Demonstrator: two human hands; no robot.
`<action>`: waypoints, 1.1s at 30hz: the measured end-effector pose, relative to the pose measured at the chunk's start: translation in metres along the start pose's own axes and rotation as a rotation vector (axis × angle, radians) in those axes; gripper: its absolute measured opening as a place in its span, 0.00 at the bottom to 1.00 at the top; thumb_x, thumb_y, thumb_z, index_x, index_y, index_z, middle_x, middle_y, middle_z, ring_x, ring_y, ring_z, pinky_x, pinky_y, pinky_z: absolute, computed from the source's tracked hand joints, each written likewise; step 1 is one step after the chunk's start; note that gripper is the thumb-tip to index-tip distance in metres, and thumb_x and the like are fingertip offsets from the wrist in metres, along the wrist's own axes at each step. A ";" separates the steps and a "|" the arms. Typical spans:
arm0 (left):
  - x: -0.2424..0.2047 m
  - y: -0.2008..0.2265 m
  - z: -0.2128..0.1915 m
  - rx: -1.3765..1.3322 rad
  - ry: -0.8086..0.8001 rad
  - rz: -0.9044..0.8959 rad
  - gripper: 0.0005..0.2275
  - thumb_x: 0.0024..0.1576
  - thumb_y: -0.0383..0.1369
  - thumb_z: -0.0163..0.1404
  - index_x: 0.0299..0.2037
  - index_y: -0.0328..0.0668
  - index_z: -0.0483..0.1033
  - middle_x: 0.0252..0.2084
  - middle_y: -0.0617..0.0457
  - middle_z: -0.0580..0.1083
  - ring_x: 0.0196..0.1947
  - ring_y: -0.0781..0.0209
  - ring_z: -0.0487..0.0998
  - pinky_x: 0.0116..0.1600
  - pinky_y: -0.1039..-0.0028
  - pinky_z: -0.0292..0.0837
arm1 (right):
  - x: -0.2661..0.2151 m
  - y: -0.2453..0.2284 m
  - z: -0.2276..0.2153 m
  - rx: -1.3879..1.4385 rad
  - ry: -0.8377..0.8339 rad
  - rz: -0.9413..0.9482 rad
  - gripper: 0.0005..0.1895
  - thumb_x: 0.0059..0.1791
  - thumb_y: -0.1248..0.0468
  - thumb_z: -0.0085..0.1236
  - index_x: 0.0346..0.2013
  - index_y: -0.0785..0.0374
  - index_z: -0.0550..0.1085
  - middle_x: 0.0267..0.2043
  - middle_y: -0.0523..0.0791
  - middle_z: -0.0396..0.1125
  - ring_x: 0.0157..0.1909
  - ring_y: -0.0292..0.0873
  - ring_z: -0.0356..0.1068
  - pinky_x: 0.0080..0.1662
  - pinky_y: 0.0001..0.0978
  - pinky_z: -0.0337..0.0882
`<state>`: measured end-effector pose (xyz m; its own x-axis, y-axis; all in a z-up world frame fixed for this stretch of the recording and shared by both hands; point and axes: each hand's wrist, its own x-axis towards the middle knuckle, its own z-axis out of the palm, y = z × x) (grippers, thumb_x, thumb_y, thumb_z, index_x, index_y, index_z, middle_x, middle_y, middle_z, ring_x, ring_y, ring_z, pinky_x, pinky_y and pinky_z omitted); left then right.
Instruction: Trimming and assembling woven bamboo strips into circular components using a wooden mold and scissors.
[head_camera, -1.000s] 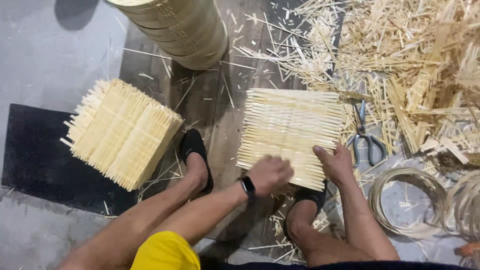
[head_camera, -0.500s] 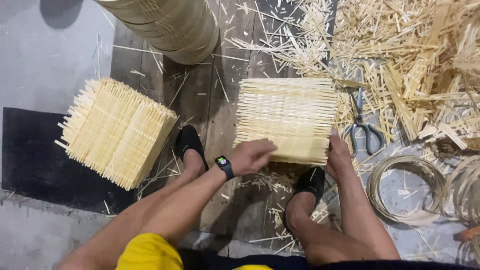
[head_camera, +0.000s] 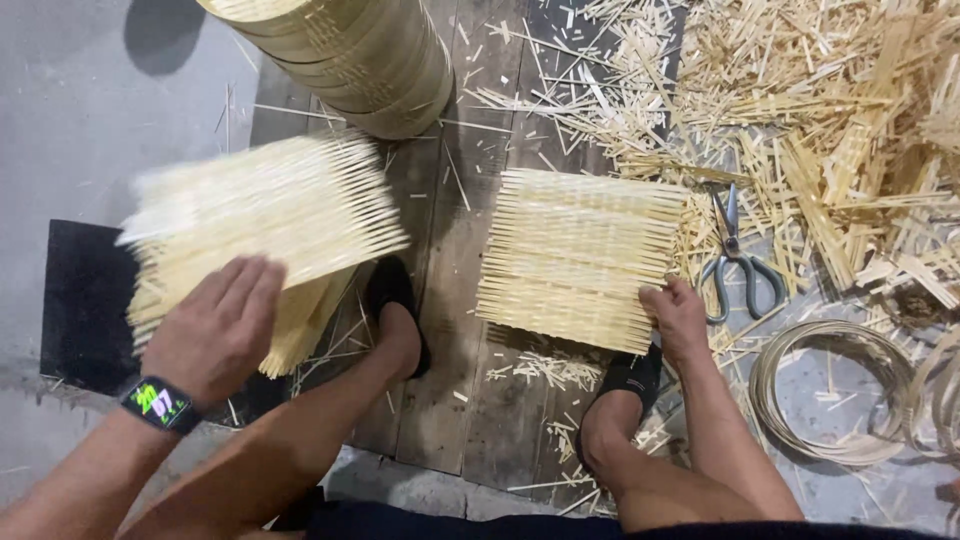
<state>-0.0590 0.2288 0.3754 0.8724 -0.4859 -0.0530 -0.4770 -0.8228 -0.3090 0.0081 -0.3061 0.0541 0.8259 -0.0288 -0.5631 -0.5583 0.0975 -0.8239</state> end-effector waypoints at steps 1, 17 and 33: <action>-0.010 0.004 0.011 -0.001 -0.002 -0.001 0.17 0.61 0.30 0.46 0.60 0.32 0.70 0.54 0.34 0.77 0.55 0.45 0.80 0.57 0.58 0.79 | -0.002 -0.011 0.007 -0.001 -0.001 0.002 0.13 0.49 0.62 0.62 0.44 0.67 0.76 0.32 0.41 0.70 0.28 0.31 0.64 0.30 0.25 0.62; 0.190 0.183 0.256 -1.397 -0.309 -0.922 0.38 0.43 0.43 0.69 0.61 0.30 0.67 0.53 0.41 0.77 0.48 0.54 0.79 0.52 0.66 0.77 | 0.007 -0.033 0.021 -0.198 0.070 -0.112 0.14 0.44 0.66 0.68 0.41 0.69 0.78 0.33 0.43 0.74 0.30 0.31 0.70 0.32 0.25 0.69; 0.183 0.187 0.242 -1.666 -0.325 -1.093 0.21 0.45 0.30 0.69 0.47 0.28 0.81 0.40 0.49 0.81 0.35 0.62 0.81 0.41 0.71 0.78 | -0.033 -0.004 -0.096 -0.713 0.747 -0.369 0.21 0.45 0.60 0.70 0.46 0.69 0.75 0.41 0.54 0.71 0.42 0.49 0.71 0.45 0.39 0.71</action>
<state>0.0369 0.0572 0.0783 0.6991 0.2131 -0.6825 0.7148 -0.1862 0.6741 -0.0244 -0.4006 0.0700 0.8301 -0.5570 0.0266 -0.4028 -0.6318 -0.6623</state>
